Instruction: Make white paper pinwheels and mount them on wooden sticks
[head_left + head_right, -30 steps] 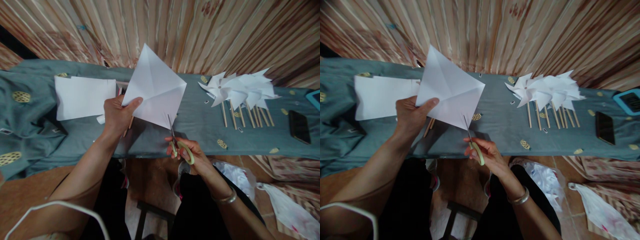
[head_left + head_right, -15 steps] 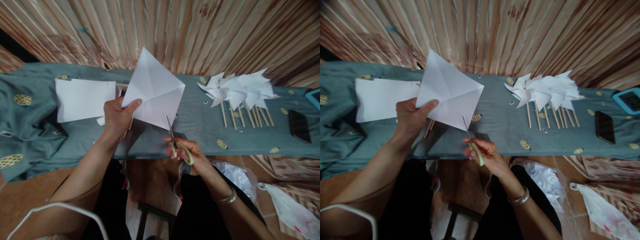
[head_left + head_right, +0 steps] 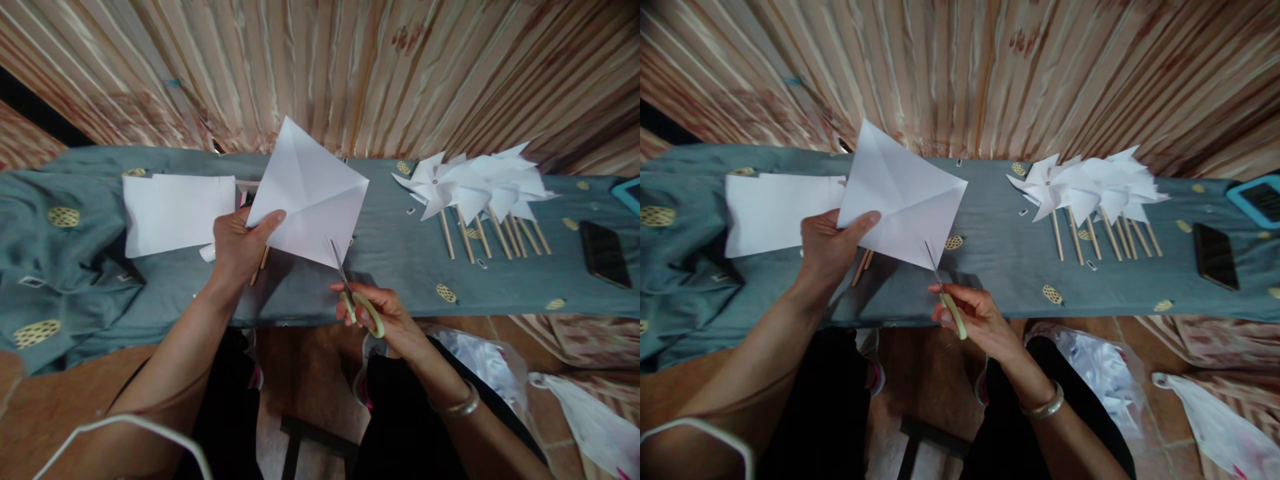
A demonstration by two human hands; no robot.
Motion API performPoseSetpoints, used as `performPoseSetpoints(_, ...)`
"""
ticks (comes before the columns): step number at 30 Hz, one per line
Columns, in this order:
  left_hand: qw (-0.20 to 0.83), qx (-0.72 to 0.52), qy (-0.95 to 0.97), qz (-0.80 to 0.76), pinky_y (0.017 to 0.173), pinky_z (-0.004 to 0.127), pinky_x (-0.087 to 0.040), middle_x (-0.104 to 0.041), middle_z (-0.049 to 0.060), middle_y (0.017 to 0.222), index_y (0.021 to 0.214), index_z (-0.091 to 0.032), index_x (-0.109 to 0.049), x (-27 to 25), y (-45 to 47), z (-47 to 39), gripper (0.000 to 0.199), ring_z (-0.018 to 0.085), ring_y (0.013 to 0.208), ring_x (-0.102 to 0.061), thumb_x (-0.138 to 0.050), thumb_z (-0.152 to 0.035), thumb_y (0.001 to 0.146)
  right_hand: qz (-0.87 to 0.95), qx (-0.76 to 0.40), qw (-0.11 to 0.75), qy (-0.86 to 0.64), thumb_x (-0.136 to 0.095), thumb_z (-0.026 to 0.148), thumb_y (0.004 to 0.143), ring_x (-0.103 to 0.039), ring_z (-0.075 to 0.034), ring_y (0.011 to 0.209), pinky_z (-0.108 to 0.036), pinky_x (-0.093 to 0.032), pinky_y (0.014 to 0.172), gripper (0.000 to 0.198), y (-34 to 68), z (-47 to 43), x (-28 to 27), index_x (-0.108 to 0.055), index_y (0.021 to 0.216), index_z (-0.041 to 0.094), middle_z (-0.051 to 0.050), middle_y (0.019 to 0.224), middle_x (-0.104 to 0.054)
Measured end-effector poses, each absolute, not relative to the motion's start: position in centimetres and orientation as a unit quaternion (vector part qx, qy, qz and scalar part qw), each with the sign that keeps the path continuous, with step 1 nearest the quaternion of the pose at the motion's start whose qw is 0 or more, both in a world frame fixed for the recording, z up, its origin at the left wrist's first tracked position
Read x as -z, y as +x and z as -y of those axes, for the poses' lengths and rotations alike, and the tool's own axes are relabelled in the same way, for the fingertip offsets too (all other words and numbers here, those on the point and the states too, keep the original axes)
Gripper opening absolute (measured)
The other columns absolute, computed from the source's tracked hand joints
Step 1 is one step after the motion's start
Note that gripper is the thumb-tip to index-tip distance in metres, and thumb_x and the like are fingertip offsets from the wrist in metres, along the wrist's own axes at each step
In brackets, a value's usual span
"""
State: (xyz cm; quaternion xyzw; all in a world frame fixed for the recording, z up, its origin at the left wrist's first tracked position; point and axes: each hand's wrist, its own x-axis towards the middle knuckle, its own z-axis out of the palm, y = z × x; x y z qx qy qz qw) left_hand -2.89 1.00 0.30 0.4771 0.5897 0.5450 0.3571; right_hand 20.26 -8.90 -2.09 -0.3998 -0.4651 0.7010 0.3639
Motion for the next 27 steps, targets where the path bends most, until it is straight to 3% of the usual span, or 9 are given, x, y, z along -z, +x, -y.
performPoseSetpoints(12, 0.361, -0.546, 0.477, -0.586, 0.046, 0.027, -0.040, -0.065, -0.002, 0.056, 0.064, -0.024, -0.072, -0.4, -3.0, -1.0, 0.018, 0.015, 0.051, -0.054, -0.081, -0.039, 0.063, 0.454, -0.694, 0.382, -0.408, -0.082, 0.047, 0.074, -0.054, -0.008, 0.060, -0.023, -0.047, 0.056, 0.048, 20.1, 9.1, 3.1, -0.072, 0.114, 0.023, 0.002, 0.074, -0.066)
performPoseSetpoints(27, 0.356, -0.538, 0.485, -0.591, 0.045, 0.027, -0.036, -0.059, -0.002, 0.051, 0.058, -0.022, -0.067, -0.7, -3.0, -0.8, 0.021, 0.014, 0.049, -0.050, -0.080, -0.038, 0.064, 0.439, -0.705, 0.372, -0.415, -0.080, 0.043, 0.077, -0.055, -0.008, 0.059, -0.023, -0.049, 0.056, 0.041, 20.1, 9.1, 2.9, -0.073, 0.113, 0.023, 0.002, 0.072, -0.066)
